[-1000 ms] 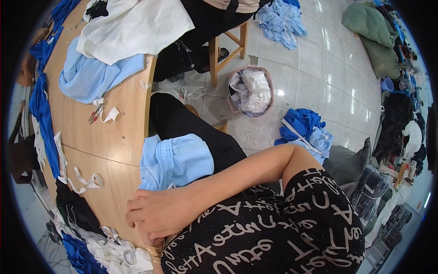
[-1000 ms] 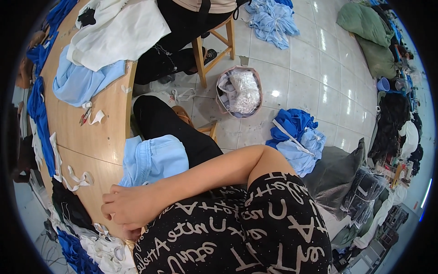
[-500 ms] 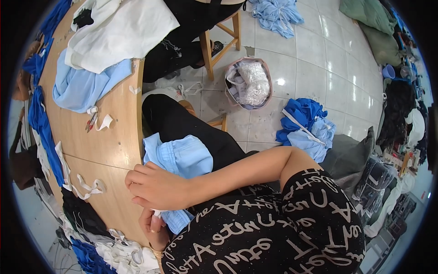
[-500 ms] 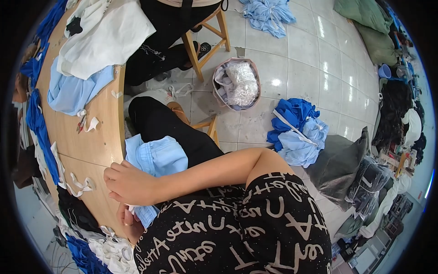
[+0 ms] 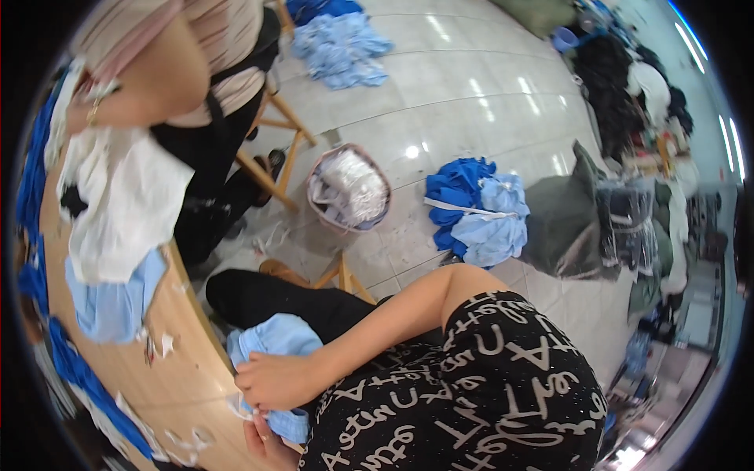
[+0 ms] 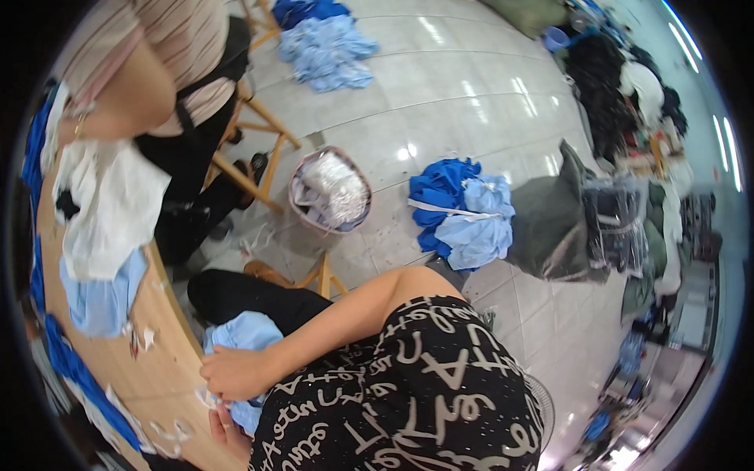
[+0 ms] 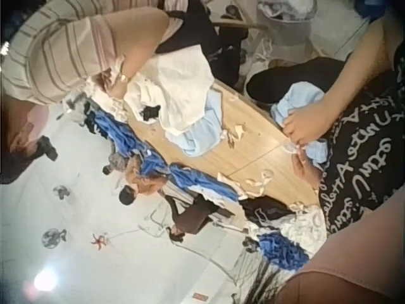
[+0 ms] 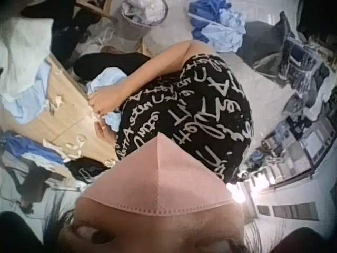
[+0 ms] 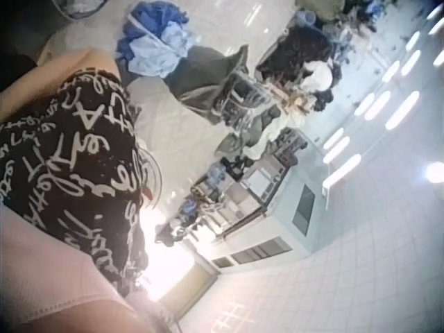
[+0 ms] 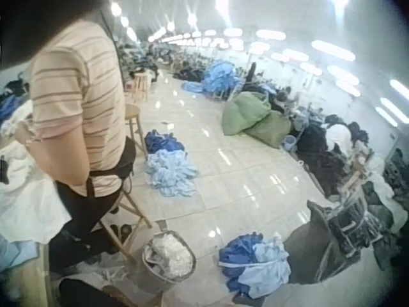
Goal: Using small scissors to trim threads and adjust the elastic waistband on blue garments in a factory setting.
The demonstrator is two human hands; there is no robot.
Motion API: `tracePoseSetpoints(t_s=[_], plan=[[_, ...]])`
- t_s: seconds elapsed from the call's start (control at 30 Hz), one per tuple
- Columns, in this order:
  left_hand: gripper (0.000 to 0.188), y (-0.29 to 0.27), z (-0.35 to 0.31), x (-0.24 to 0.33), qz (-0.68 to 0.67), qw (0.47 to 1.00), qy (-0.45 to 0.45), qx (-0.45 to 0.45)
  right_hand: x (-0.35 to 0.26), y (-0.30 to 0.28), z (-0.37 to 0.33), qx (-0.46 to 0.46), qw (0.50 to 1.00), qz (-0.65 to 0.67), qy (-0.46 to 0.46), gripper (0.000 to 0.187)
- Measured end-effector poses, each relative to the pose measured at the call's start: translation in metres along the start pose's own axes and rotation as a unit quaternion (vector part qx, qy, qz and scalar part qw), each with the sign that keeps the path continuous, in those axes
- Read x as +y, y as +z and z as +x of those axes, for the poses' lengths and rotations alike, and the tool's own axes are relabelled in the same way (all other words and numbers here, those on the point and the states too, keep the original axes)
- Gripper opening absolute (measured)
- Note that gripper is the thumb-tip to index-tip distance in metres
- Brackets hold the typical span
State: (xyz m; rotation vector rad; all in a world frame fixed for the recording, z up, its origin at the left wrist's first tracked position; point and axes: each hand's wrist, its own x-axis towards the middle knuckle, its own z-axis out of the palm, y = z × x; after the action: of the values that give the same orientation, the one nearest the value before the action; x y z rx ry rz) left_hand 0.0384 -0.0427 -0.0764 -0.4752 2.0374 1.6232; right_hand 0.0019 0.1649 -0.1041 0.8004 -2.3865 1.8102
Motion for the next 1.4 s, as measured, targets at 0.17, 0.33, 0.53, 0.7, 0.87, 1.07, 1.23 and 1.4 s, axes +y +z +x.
tracePoseSetpoints(t_s=[0.17,0.33,0.53,0.7,0.87,1.07,1.23,1.4], plan=[[0.029,0.036,-0.014,0.037,0.202,0.968,0.151,0.007,0.006,0.000,-0.001,-0.015,0.999,0.034,-0.015,0.009],[0.040,0.042,-0.021,0.061,0.292,0.937,0.191,-0.003,0.010,-0.004,0.005,-0.030,0.995,0.062,-0.078,0.010],[0.040,0.028,-0.022,0.063,0.300,0.934,0.189,-0.032,0.009,-0.002,0.009,-0.048,0.990,0.097,-0.096,0.013],[0.031,0.024,-0.025,0.066,0.315,0.938,0.144,-0.030,0.011,0.012,0.013,-0.064,0.986,0.077,-0.133,0.009],[0.025,0.015,-0.019,0.065,0.148,0.983,0.069,-0.080,0.003,0.023,0.014,0.068,0.983,0.066,-0.155,0.011],[0.022,0.007,-0.006,0.046,0.110,0.986,0.002,-0.127,0.014,0.025,0.011,0.008,0.980,0.025,-0.199,0.010],[0.017,0.009,-0.003,0.026,0.294,0.950,0.087,-0.061,0.009,0.022,0.005,-0.059,0.987,-0.007,-0.148,0.014],[0.023,0.016,-0.001,0.022,0.292,0.951,0.074,0.066,0.006,0.021,0.009,-0.084,0.994,-0.037,-0.059,0.019]])
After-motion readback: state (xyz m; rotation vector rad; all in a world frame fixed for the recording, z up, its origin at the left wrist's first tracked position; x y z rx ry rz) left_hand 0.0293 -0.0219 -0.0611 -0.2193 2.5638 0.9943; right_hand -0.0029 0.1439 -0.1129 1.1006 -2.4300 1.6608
